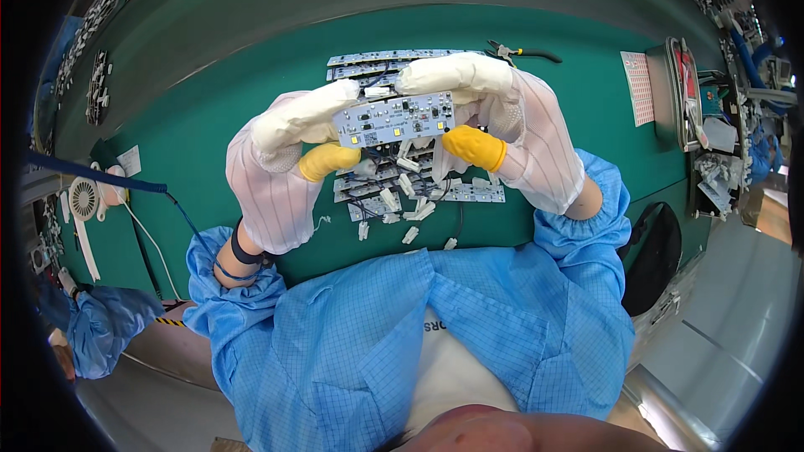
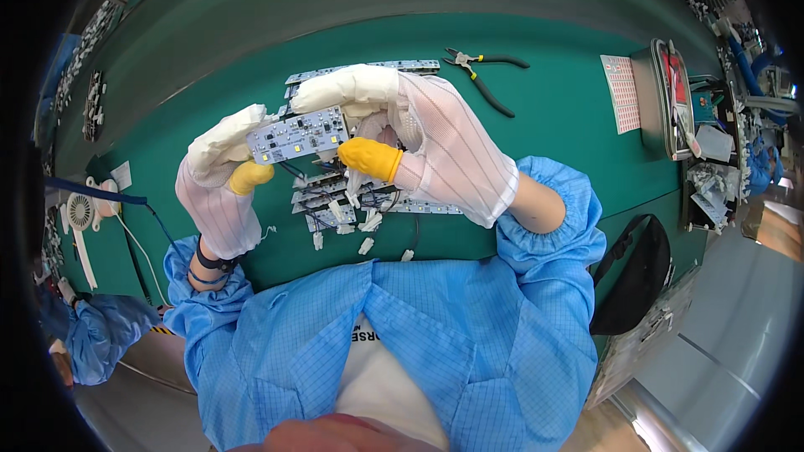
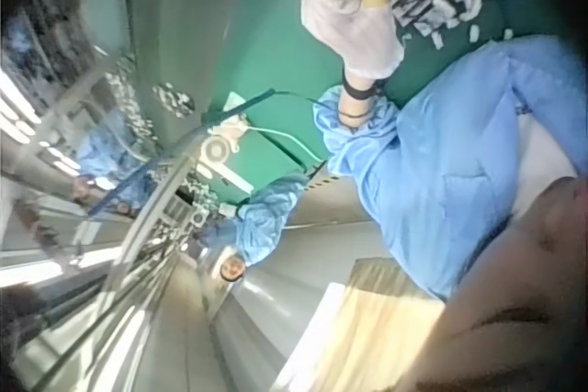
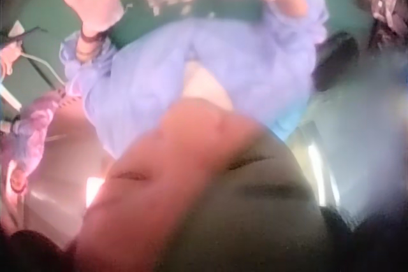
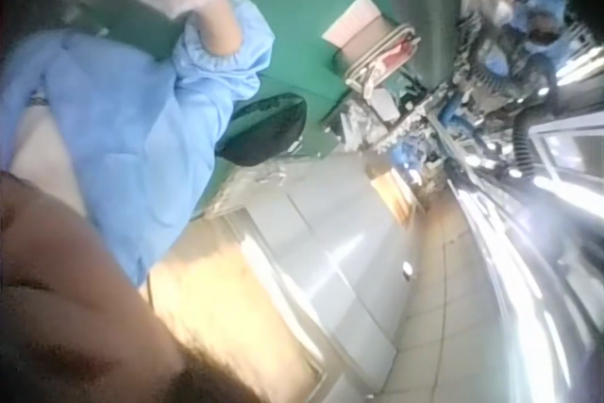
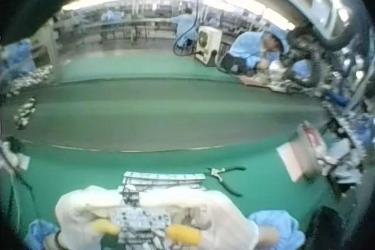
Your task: Assemble and inspect electronic circuit board strips at a manual assembly station.
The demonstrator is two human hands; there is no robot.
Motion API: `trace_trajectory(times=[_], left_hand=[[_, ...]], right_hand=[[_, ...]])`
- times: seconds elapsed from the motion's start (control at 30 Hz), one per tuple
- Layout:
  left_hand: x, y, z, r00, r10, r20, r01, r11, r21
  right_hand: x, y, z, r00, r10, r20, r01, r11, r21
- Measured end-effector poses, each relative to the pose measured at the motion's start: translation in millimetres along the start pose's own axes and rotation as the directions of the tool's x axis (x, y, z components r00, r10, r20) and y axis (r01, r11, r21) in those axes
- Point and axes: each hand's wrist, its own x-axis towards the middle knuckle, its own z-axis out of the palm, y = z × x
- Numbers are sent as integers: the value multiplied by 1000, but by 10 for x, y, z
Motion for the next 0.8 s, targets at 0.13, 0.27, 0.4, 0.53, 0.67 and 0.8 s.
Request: trace_trajectory(times=[0.13, 0.27, 0.4, 0.53, 0.67, 0.8], left_hand=[[-23, -53, -25, 995, 96, 13, -96, 993, 64], [-36, -79, -18, 999, 46, -22, -45, 998, 49], [39, -39, -11, 999, -48, 23, 49, 998, -30], [14, -86, -15, 999, -45, 9, 45, 997, 69], [-2, -119, 2, 997, -39, -60, 39, 999, -3], [-58, -151, -57, 998, 35, 53, -38, 997, 61]], right_hand=[[-11, -104, -12, 991, 131, 21, -131, 990, 47], [-8, -19, 4, 998, 50, -42, -50, 999, 15], [-12, -90, -59, 993, 119, 22, -115, 986, -120], [-16, 1, -54, 998, 65, 21, -64, 997, -37], [-3, -3, -35, 999, 38, 7, -38, 999, -20], [-16, -45, -69, 999, 37, 26, -34, 995, -98]])
